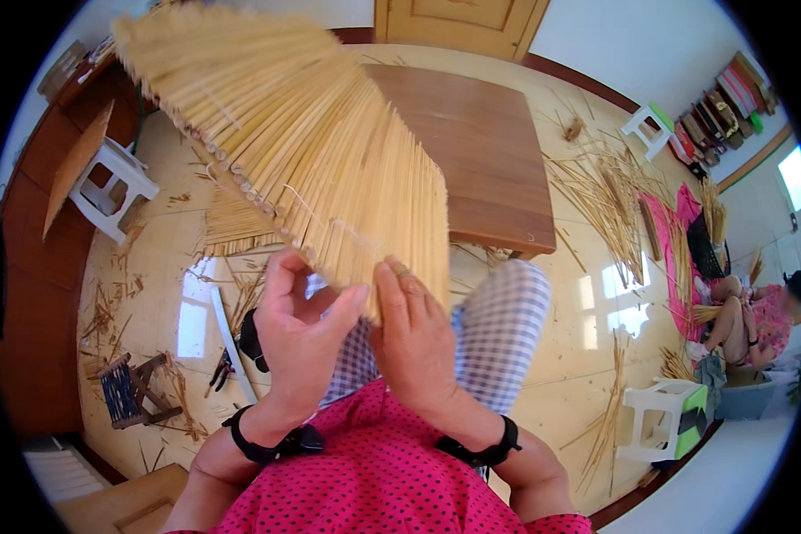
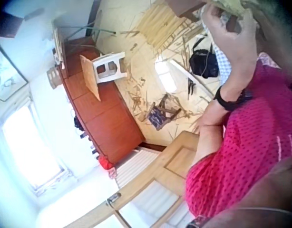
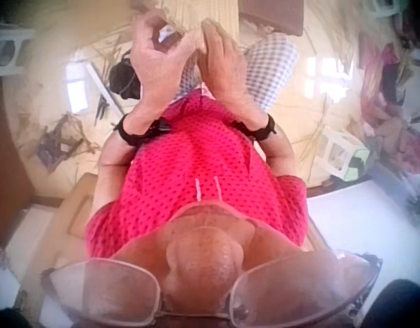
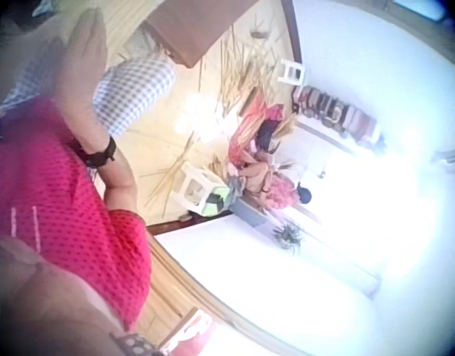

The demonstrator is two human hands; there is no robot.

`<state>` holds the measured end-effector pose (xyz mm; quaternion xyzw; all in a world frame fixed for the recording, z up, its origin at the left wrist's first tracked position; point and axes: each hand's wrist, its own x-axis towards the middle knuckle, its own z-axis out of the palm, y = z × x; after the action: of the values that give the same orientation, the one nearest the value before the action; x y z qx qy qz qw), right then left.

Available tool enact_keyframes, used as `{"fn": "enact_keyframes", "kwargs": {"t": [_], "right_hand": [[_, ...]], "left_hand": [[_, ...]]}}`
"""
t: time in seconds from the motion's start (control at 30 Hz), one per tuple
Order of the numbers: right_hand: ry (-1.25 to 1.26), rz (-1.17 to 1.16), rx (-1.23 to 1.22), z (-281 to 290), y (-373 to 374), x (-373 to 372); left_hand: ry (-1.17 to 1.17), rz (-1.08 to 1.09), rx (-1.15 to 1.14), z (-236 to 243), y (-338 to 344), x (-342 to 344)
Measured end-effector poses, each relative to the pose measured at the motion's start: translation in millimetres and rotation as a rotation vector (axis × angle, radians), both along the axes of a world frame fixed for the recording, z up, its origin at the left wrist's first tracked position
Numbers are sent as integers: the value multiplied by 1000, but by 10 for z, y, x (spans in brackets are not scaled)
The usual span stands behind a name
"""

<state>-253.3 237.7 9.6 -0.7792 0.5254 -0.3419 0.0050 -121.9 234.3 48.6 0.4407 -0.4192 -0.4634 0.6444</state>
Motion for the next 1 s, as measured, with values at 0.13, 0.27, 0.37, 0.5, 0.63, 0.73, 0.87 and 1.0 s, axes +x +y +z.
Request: {"fn": "enact_keyframes", "kwargs": {"t": [0.13, 0.27, 0.37, 0.5, 0.63, 0.73, 0.87, 1.0], "right_hand": [[171, 133, -118, 126, -106, -348], [358, 343, -99, 210, -169, -623], [442, 425, -97, 276, -189, -815], [496, 475, -92, 375, -276, -1084], [476, 523, -115, 404, -355, -1179], [534, 530, -172, 384, -344, -1209], [576, 499, -204, 411, -315, -1235], [654, 504, -205, 560, -282, -1223]], "left_hand": [[-402, -19, -121, -23, 130, 190], [-897, -98, -384, -57, 510, 693], [-1379, 116, -791, 193, 593, 947], [-1713, -74, -738, 504, 250, 774], [-1812, -170, -686, 423, 57, 610], [-1795, -227, -587, 418, -52, 460], [-1839, -442, -502, 431, -79, 452], [-1584, -303, -562, 203, 43, 459]]}}
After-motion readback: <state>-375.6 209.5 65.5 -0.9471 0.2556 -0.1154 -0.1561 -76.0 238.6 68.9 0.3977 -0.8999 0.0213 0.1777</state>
